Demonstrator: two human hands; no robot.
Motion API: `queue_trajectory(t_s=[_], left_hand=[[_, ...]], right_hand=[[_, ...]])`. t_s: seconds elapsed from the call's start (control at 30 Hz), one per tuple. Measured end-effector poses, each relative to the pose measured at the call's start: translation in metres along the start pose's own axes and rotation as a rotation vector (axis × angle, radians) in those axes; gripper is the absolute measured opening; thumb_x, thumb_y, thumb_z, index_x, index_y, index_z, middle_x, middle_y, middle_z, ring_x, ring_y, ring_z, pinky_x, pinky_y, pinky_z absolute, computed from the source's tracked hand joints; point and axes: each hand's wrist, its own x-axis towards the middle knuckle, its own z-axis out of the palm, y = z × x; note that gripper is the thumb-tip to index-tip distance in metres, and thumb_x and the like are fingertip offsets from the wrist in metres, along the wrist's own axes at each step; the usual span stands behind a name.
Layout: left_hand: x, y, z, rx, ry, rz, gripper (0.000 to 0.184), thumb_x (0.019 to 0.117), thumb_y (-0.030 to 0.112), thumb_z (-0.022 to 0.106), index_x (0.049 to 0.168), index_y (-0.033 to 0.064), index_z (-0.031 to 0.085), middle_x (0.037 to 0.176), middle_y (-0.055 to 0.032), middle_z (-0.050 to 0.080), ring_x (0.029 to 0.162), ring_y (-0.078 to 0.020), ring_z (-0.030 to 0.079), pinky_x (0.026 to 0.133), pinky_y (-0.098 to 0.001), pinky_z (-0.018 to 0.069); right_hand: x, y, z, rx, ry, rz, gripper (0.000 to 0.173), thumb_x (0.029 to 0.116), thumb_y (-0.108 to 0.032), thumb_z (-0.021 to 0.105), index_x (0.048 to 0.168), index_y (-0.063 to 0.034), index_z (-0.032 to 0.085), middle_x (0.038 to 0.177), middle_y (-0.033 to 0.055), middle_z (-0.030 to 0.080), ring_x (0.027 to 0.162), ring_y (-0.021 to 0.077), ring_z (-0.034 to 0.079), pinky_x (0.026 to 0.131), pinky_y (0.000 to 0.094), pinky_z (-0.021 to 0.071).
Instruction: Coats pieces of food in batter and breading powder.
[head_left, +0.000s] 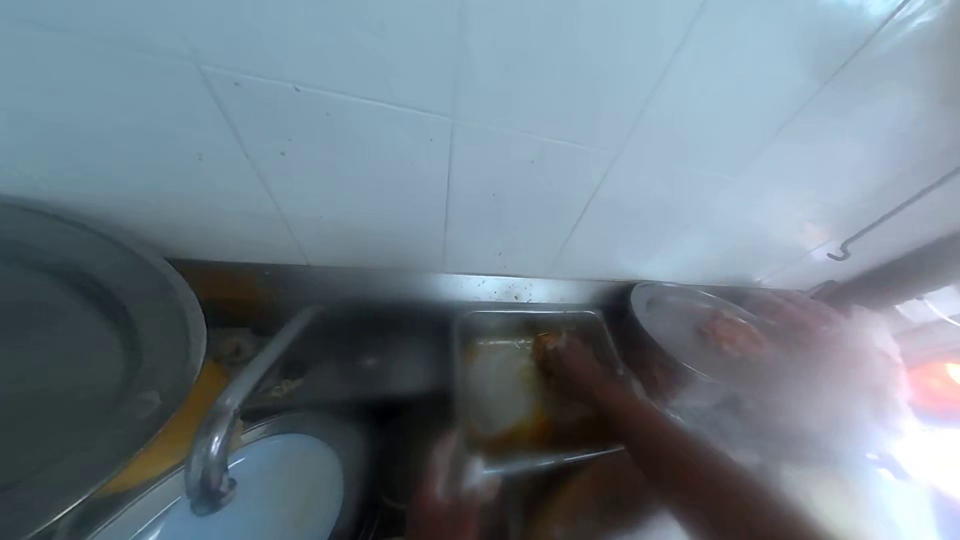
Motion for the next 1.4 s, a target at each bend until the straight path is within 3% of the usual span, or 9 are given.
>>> queue_trajectory(t_s=[0.2,0.33,0.47,0.6,0.77,0.97,1.17,1.3,1.4], left_hand=[[0.002,0.002,-0.002,-0.004,-0.013,-0.017,0.063,0.0917,0.012,0.073,0.148,0.0026,0.047,0.128,-0.0168,0.066,0.095,-0.0187,0.075,0.082,-0.0377,0.0653],[0.002,0.002,0.001,-0.068,-0.010,-0.059,0.060,0.0959,0.012,0.069,0.150,0.0051,0.045,0.122,-0.0121,0.070,0.079,-0.0181,0.077,0.071,-0.0365,0.0680],[0.002,0.005,0.002,-0.097,-0.006,-0.099,0.063,0.0931,0.012,0.071,0.150,0.0075,0.045,0.120,-0.0119,0.071,0.082,-0.0199,0.076,0.071,-0.0387,0.0675],[0.004,0.006,0.000,-0.053,-0.022,-0.093,0.060,0.0948,0.017,0.070,0.150,0.0085,0.046,0.120,-0.0108,0.070,0.084,-0.0181,0.076,0.073,-0.0379,0.0674],[0.004,0.006,0.000,-0.075,-0.029,-0.120,0.061,0.0961,0.017,0.069,0.151,0.0103,0.044,0.116,-0.0086,0.072,0.081,-0.0168,0.076,0.072,-0.0361,0.0674],[0.000,0.004,-0.002,-0.023,-0.012,-0.044,0.060,0.0964,0.015,0.069,0.151,0.0056,0.044,0.115,-0.0100,0.072,0.080,-0.0156,0.076,0.072,-0.0348,0.0669],[0.005,0.000,-0.006,-0.013,-0.046,-0.061,0.060,0.0968,0.013,0.068,0.150,-0.0001,0.043,0.126,-0.0196,0.066,0.093,-0.0208,0.075,0.082,-0.0397,0.0649],[-0.004,-0.008,0.006,-0.033,-0.046,-0.033,0.062,0.0943,0.017,0.072,0.149,0.0026,0.046,0.127,-0.0141,0.067,0.092,-0.0150,0.075,0.081,-0.0349,0.0652],[-0.008,-0.004,0.013,0.030,-0.021,-0.044,0.064,0.0917,0.016,0.074,0.148,0.0021,0.048,0.128,-0.0157,0.066,0.094,-0.0162,0.074,0.084,-0.0359,0.0635]], right_hand=[[-0.061,-0.036,-0.052,0.586,-0.434,-0.201,0.043,0.1015,-0.011,0.059,0.144,-0.0080,0.052,0.124,0.0140,0.064,0.106,0.0210,0.065,0.094,0.0416,0.0550],[-0.038,-0.004,-0.059,0.178,-0.113,-0.021,0.044,0.0961,-0.022,0.069,0.135,-0.0034,0.060,0.125,0.0211,0.065,0.113,0.0366,0.066,0.097,0.0576,0.0538],[-0.050,-0.043,-0.004,0.143,-0.210,-0.281,0.057,0.0941,-0.030,0.070,0.144,-0.0061,0.055,0.143,0.0219,0.054,0.132,0.0385,0.054,0.110,0.0573,0.0452],[-0.048,-0.074,-0.016,0.277,-0.399,-0.283,0.034,0.1018,-0.024,0.062,0.131,-0.0060,0.061,0.117,0.0174,0.067,0.106,0.0311,0.067,0.095,0.0541,0.0538],[-0.033,-0.061,-0.016,-0.045,-0.184,0.053,0.047,0.0979,-0.032,0.062,0.139,-0.0110,0.058,0.134,0.0224,0.061,0.120,0.0434,0.062,0.094,0.0676,0.0510],[-0.001,-0.108,0.010,0.157,0.087,0.043,0.046,0.0955,-0.036,0.067,0.134,-0.0119,0.063,0.138,0.0185,0.057,0.123,0.0384,0.059,0.094,0.0572,0.0557],[-0.056,-0.105,-0.002,-0.052,-0.273,-0.472,0.037,0.0934,-0.025,0.071,0.127,-0.0092,0.066,0.129,0.0187,0.064,0.117,0.0407,0.063,0.093,0.0662,0.0527],[-0.050,-0.038,-0.039,-0.239,-0.355,0.023,0.030,0.0987,-0.015,0.063,0.127,-0.0034,0.065,0.130,0.0234,0.063,0.118,0.0437,0.063,0.093,0.0661,0.0519],[-0.017,-0.012,-0.017,-0.131,-0.073,0.405,0.046,0.0928,-0.030,0.069,0.130,-0.0046,0.062,0.134,0.0262,0.058,0.112,0.0441,0.065,0.087,0.0626,0.0555]])
